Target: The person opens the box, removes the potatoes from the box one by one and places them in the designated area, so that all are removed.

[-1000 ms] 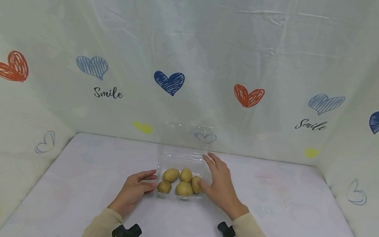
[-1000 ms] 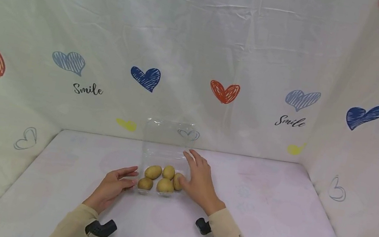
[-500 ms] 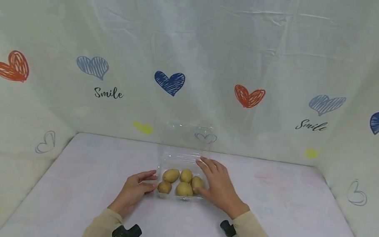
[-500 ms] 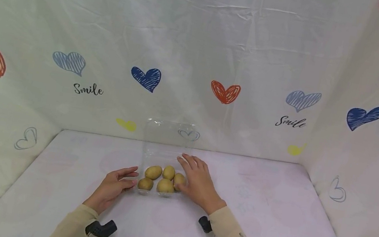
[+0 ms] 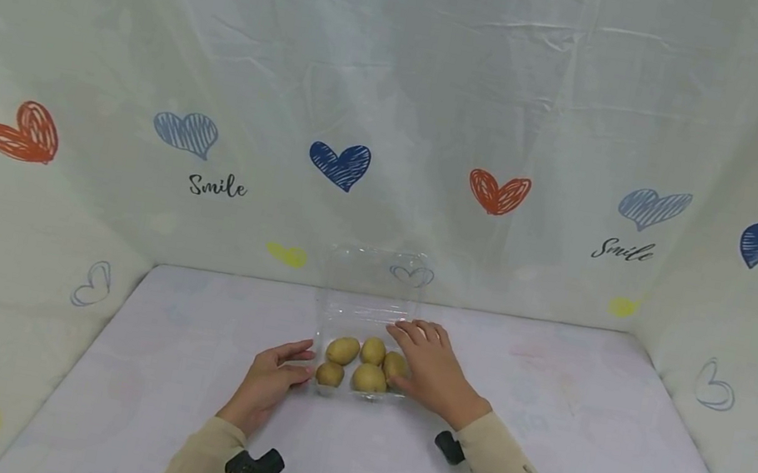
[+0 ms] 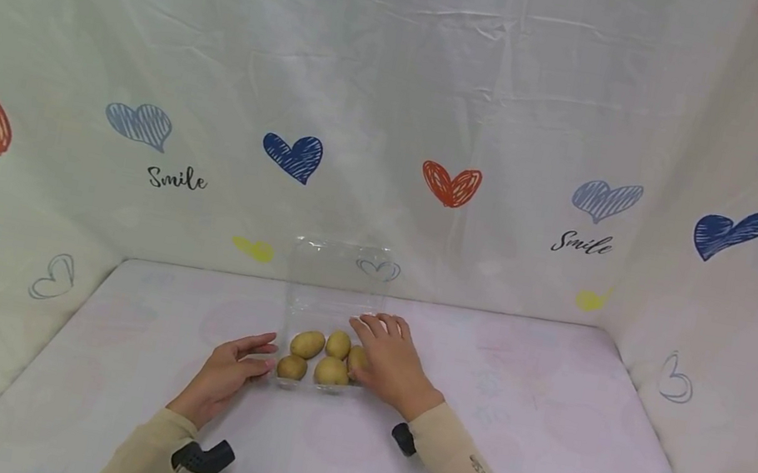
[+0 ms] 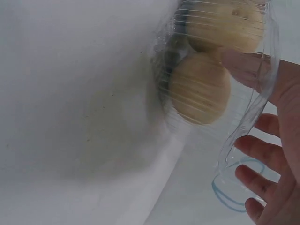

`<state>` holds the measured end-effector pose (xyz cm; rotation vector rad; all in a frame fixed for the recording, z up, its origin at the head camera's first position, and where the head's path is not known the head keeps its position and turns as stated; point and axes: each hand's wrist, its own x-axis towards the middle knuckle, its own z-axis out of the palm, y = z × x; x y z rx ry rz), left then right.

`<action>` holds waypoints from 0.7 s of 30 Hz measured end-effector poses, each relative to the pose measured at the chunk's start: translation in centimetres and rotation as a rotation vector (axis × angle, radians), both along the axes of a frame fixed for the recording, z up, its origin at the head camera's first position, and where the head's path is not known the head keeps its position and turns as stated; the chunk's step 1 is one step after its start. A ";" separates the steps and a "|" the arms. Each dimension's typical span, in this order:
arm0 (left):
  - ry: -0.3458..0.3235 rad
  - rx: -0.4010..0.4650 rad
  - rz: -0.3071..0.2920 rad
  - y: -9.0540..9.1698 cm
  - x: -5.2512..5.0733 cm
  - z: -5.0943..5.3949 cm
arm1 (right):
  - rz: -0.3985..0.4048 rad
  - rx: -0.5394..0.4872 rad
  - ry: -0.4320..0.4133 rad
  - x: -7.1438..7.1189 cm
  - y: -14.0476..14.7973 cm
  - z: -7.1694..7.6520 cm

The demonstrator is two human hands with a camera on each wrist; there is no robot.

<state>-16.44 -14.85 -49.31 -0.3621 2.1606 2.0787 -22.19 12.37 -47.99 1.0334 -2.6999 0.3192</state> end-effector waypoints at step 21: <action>-0.018 -0.007 -0.005 0.0 -0.2 -0.2 | -0.026 0.161 -0.038 0.2 -1.2 1.1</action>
